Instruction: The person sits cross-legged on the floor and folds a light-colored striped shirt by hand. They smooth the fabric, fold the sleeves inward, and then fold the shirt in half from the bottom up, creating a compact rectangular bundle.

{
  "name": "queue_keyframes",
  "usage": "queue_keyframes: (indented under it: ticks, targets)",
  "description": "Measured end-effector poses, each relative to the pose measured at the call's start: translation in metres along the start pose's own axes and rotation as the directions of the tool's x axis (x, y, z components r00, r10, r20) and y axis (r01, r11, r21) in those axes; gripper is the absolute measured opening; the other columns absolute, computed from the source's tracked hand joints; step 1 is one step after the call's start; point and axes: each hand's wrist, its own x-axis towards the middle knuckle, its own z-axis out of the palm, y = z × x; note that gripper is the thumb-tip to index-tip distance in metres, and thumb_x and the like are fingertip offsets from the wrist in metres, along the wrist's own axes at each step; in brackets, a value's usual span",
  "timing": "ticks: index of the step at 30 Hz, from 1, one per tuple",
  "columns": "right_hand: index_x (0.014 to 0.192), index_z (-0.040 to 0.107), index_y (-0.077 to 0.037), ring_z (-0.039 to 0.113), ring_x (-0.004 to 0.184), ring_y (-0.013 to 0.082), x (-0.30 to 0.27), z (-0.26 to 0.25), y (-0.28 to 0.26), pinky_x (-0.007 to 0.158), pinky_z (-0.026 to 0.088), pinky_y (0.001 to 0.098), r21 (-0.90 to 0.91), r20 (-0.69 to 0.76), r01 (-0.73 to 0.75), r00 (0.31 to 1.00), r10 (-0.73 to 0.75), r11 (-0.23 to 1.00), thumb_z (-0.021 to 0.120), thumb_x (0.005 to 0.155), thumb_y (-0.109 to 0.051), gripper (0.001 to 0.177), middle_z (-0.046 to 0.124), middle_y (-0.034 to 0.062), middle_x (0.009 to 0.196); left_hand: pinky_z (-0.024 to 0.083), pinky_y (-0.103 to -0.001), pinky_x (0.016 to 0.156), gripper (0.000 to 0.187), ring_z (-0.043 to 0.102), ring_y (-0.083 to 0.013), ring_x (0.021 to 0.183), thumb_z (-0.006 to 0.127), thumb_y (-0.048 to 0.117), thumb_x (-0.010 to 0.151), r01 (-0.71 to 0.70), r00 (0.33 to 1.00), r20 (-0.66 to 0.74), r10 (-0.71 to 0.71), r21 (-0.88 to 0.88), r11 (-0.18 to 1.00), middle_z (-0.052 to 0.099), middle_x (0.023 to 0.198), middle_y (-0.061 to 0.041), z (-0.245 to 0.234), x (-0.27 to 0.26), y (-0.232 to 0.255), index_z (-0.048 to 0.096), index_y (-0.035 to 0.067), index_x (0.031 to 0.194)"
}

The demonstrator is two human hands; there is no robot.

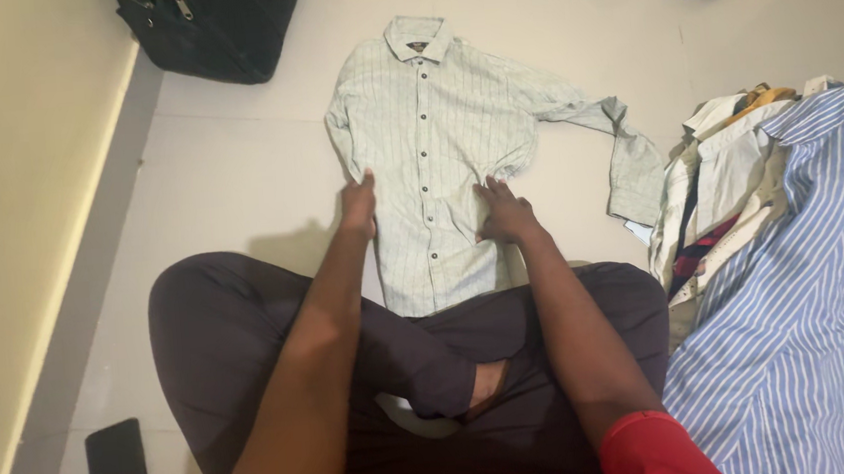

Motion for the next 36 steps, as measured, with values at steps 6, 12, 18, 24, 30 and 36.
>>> queue_keyframes:
  ticks: [6,12,18,24,30,36]
  targets:
    - [0.163,0.02,-0.031,0.012,0.159,0.0165,0.015,0.0,0.043,0.118,0.025,0.0663,-0.039,0.012,-0.09,0.996,0.09,0.995,0.085,0.075,-0.029,0.109,0.01,-0.0047,0.174,0.05,-0.052,0.092,0.065,0.058,-0.0296,0.113,0.049,0.055,0.099,0.072,0.945,-0.32,-0.072,-0.015,0.997,0.061,0.129,-0.016,-0.042,0.024,0.048,0.053,0.001,0.136]
    - [0.161,0.029,-0.022,0.02,0.156,0.0281,0.009,-0.004,0.068,0.114,0.029,0.0678,0.005,-0.314,-0.31,0.902,0.295,0.951,0.074,0.084,-0.017,0.089,0.02,0.0091,0.17,0.048,-0.053,0.111,0.057,0.054,-0.0386,0.136,0.054,0.037,0.102,-0.153,0.519,-0.53,0.671,0.715,0.683,0.056,0.147,-0.02,-0.075,-0.005,0.108,0.051,0.002,0.147]
    - [0.153,0.037,-0.008,0.034,0.146,0.0406,-0.009,-0.016,0.044,0.1,0.046,0.0626,0.18,-0.395,-0.367,0.823,0.409,0.913,0.076,0.081,-0.023,0.084,0.034,0.0218,0.158,0.043,-0.06,0.099,0.081,0.043,-0.0381,0.132,0.073,0.032,0.083,-0.005,0.866,-0.076,0.495,0.987,0.16,0.045,0.142,-0.021,-0.002,-0.084,0.112,0.038,-0.001,0.148]
    - [0.137,0.048,0.001,0.052,0.115,0.0371,0.007,0.004,0.079,0.089,0.05,0.0532,0.287,-0.163,-0.457,0.843,0.513,0.842,0.079,0.081,-0.034,0.073,0.054,0.0197,0.125,0.048,-0.05,0.103,0.068,0.049,-0.0418,0.131,0.079,0.035,0.081,-0.06,0.987,0.013,0.157,0.952,0.299,0.049,0.14,-0.023,0.026,-0.103,0.052,0.055,0.001,0.135]
    - [0.123,0.063,0.004,0.067,0.076,0.028,-0.006,-0.018,0.087,0.063,0.055,0.0432,0.707,-0.057,-0.163,0.957,0.285,0.688,0.074,0.084,-0.03,0.053,0.069,0.0164,0.092,0.054,-0.045,0.1,0.061,0.065,-0.0386,0.119,0.074,0.033,0.082,-0.256,0.931,0.351,0.101,0.43,0.865,0.068,0.131,-0.025,0.004,-0.082,0.071,0.062,0.001,0.133]
    - [0.115,0.069,-0.007,0.071,0.09,0.0309,-0.077,-0.076,0.081,0.075,0.057,0.0404,0.344,0.098,-0.353,0.935,0.341,0.87,0.083,0.081,-0.044,0.052,0.074,0.0197,0.106,0.052,-0.046,0.097,0.063,0.063,-0.0325,0.117,0.07,0.055,0.095,-0.24,0.862,0.296,-0.411,0.953,0.184,0.066,0.123,-0.017,-0.022,-0.133,0.125,0.063,0.002,0.129]
